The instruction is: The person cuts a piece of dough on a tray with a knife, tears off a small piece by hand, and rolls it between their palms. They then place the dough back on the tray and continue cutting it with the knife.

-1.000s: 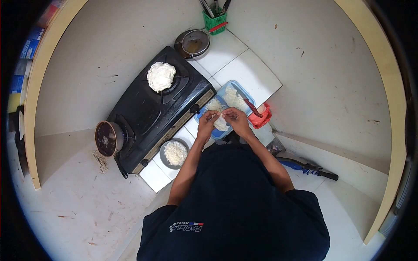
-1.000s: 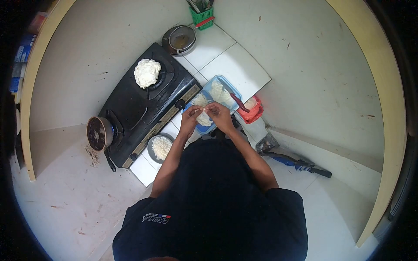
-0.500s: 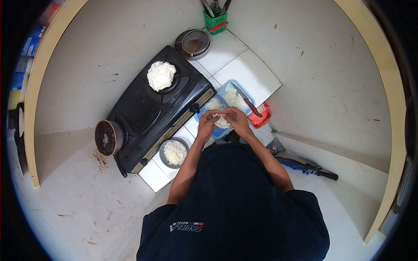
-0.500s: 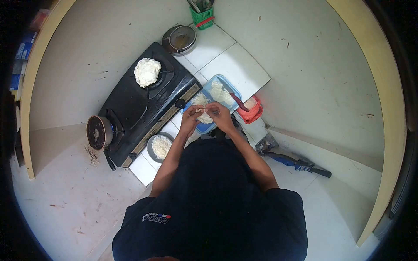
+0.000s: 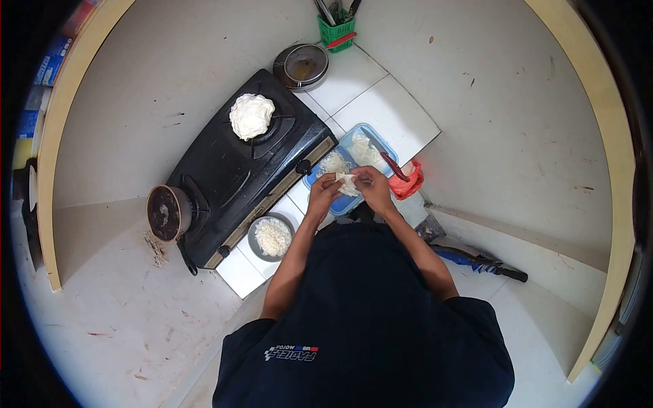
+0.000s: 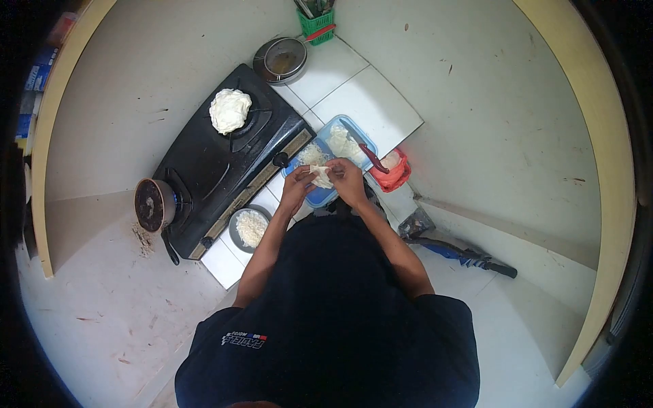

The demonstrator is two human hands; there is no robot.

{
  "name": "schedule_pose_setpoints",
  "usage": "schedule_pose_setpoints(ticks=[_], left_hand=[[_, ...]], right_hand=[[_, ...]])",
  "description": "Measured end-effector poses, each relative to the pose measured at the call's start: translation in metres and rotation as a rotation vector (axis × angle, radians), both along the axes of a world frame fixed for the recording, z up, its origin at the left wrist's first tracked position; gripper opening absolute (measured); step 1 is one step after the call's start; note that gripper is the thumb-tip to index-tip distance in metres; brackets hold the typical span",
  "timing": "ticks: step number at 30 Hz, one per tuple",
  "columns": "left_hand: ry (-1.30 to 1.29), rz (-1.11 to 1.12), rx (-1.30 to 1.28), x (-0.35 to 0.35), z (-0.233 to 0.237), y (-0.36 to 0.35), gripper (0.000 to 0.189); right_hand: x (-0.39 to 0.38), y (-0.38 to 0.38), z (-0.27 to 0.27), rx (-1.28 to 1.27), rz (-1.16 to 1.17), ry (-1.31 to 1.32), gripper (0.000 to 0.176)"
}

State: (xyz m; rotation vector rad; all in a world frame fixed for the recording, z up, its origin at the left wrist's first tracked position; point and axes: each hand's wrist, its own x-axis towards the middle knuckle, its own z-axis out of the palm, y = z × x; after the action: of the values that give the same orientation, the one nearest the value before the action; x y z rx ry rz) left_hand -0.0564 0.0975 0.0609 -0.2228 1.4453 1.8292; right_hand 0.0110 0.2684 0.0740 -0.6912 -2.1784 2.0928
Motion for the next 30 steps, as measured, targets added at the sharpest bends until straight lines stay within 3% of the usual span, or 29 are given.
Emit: schedule_pose_setpoints(ticks=[5, 12, 17, 27, 30], left_hand=[[-0.001, 0.058, 0.006, 0.001, -0.001, 0.004, 0.023], [0.228, 0.002, -0.060, -0.003, -0.007, 0.004, 0.022], [0.248, 0.026, -0.126, -0.001, -0.001, 0.009, 0.029], [0.202, -0.075, -0.185, -0.002, -0.013, -0.002, 0.028], [0.235, -0.096, -0.241, -0.003, -0.011, -0.001, 0.025]], right_hand=[[-0.002, -0.003, 0.010, 0.192, 0.034, 0.123, 0.017], [-0.004, 0.001, -0.006, 0.176, 0.102, 0.161, 0.016], [-0.004, 0.003, -0.021, -0.008, 0.113, 0.007, 0.028], [-0.006, 0.004, -0.016, 0.012, 0.122, -0.057, 0.021], [-0.006, 0.003, -0.009, 0.131, 0.150, -0.104, 0.020]])
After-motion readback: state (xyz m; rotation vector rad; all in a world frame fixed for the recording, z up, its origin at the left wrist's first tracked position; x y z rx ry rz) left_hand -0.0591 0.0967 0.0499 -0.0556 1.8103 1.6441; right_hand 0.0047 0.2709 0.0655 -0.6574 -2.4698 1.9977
